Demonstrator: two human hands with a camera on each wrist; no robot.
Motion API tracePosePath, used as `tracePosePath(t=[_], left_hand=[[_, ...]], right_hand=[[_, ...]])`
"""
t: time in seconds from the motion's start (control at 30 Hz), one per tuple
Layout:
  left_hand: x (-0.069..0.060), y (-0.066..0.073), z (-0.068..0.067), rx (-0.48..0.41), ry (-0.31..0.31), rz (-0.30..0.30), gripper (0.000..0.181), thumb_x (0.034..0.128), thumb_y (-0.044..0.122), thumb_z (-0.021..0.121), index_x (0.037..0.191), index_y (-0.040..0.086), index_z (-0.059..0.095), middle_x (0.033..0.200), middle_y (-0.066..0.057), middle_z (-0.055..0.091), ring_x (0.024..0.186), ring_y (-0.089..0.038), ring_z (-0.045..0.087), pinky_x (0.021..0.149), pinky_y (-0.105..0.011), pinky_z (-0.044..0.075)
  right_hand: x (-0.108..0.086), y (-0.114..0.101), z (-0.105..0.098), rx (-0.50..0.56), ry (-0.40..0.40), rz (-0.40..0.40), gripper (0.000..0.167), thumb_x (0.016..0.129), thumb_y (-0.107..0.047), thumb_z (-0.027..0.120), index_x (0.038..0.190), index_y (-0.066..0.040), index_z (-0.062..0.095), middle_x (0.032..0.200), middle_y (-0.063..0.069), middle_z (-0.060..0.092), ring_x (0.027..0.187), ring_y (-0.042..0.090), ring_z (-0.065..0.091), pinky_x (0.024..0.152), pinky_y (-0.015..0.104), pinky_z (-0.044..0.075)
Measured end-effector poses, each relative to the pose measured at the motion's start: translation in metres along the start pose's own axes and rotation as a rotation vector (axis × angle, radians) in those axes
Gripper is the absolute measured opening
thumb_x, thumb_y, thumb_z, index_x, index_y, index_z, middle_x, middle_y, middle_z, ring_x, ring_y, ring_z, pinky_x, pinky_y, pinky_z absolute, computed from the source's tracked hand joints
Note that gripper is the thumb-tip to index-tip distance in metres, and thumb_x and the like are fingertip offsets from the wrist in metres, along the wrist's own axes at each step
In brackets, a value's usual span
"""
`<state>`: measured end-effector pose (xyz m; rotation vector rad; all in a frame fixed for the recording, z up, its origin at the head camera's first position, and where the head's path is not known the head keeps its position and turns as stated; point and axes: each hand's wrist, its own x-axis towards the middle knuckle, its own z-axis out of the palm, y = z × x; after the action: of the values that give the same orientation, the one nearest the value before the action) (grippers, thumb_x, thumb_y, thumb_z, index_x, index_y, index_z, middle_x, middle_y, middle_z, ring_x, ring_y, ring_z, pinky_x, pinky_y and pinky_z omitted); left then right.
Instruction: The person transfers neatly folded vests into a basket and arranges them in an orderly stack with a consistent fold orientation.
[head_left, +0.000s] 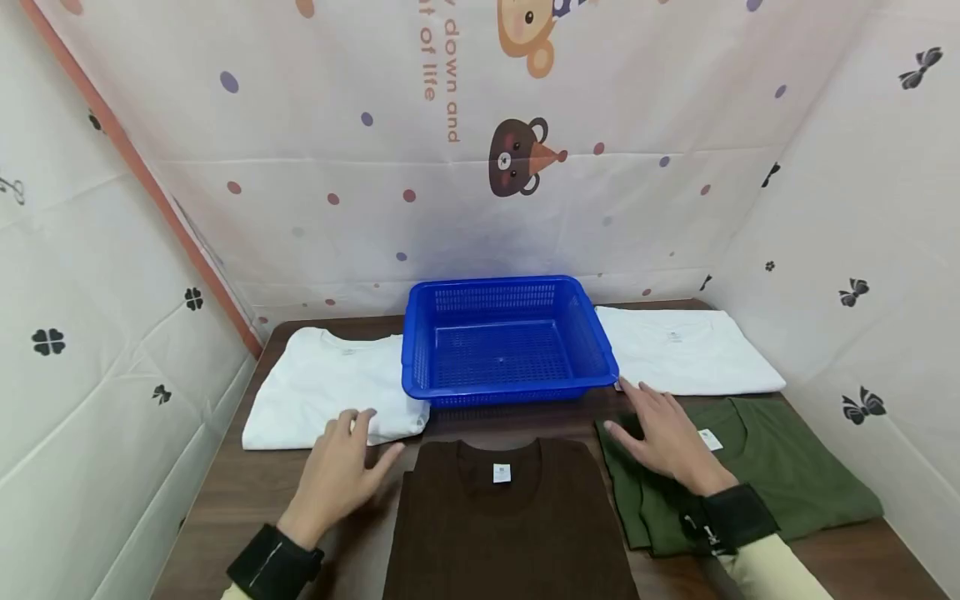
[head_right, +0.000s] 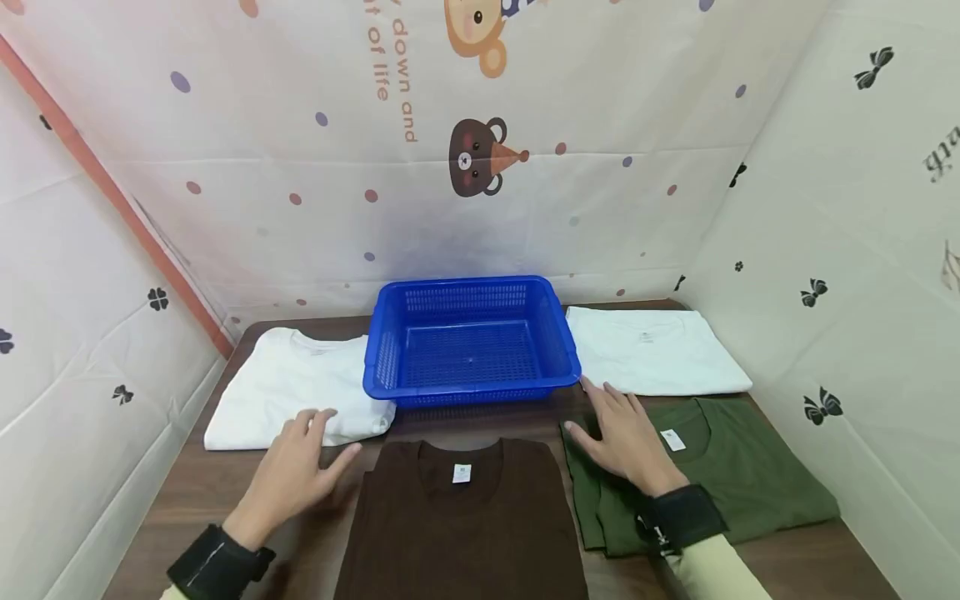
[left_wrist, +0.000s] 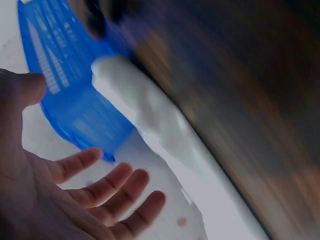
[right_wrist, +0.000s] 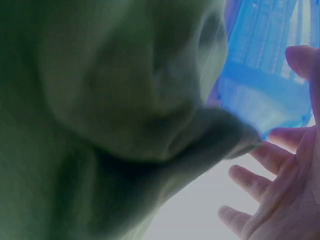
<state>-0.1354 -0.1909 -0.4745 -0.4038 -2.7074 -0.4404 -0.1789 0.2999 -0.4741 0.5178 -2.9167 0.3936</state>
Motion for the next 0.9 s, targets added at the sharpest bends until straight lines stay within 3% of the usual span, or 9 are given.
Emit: tracePosePath(t=[0.1, 0.2, 0.3, 0.4, 0.63, 0.9], left_hand=[[-0.008, 0.015, 0.000, -0.012, -0.052, -0.028, 0.061, 0.0890, 0.049, 0.077, 0.116, -0.005, 0.063, 0.089, -0.015, 0.061, 0.070, -0.026, 0.060, 0.055, -0.041, 0.050], [-0.015, 0.029, 0.002, -0.034, -0.165, -0.102, 0.058, 0.0888, 0.055, 0.075, 0.107, 0.001, 0.062, 0.078, -0.006, 0.060, 0.059, -0.018, 0.056, 0.045, -0.034, 0.044], [-0.020, 0.039, 0.007, -0.041, -0.279, -0.182, 0.059, 0.0885, 0.062, 0.072, 0.098, 0.005, 0.059, 0.067, -0.004, 0.057, 0.052, -0.019, 0.056, 0.041, -0.036, 0.042], [-0.020, 0.045, 0.011, -0.036, -0.338, -0.226, 0.063, 0.0877, 0.064, 0.071, 0.092, 0.003, 0.058, 0.063, -0.008, 0.053, 0.049, -0.024, 0.056, 0.040, -0.040, 0.043], [-0.023, 0.052, 0.017, -0.046, -0.313, -0.247, 0.060, 0.0847, 0.059, 0.077, 0.087, 0.001, 0.062, 0.062, -0.010, 0.055, 0.049, -0.026, 0.058, 0.040, -0.040, 0.044], [-0.014, 0.053, 0.024, -0.053, -0.351, -0.258, 0.056, 0.0868, 0.054, 0.077, 0.092, 0.000, 0.065, 0.067, -0.011, 0.059, 0.053, -0.028, 0.061, 0.042, -0.042, 0.046]], right_hand=[[-0.005, -0.012, 0.002, -0.016, 0.001, -0.062, 0.076, 0.098, -0.049, 0.066, 0.152, 0.000, 0.046, 0.145, 0.024, 0.056, 0.137, 0.045, 0.047, 0.113, 0.068, 0.028], [-0.013, -0.026, 0.007, -0.051, 0.020, -0.152, 0.071, 0.093, -0.049, 0.073, 0.145, -0.003, 0.056, 0.140, 0.018, 0.061, 0.134, 0.042, 0.052, 0.112, 0.069, 0.029], [-0.022, -0.039, 0.011, -0.085, 0.033, -0.232, 0.069, 0.088, -0.050, 0.078, 0.140, -0.007, 0.062, 0.132, 0.014, 0.067, 0.130, 0.038, 0.056, 0.113, 0.069, 0.029], [-0.028, -0.047, 0.014, -0.111, 0.031, -0.274, 0.067, 0.088, -0.054, 0.077, 0.137, -0.010, 0.065, 0.122, 0.011, 0.070, 0.122, 0.033, 0.062, 0.112, 0.069, 0.030], [-0.032, -0.057, 0.018, -0.098, -0.019, -0.274, 0.067, 0.089, -0.055, 0.075, 0.137, -0.010, 0.065, 0.112, 0.004, 0.072, 0.109, 0.027, 0.066, 0.112, 0.068, 0.031], [-0.026, -0.061, 0.019, -0.075, -0.036, -0.289, 0.063, 0.090, -0.044, 0.078, 0.138, -0.006, 0.063, 0.115, 0.007, 0.071, 0.108, 0.027, 0.067, 0.107, 0.066, 0.038]])
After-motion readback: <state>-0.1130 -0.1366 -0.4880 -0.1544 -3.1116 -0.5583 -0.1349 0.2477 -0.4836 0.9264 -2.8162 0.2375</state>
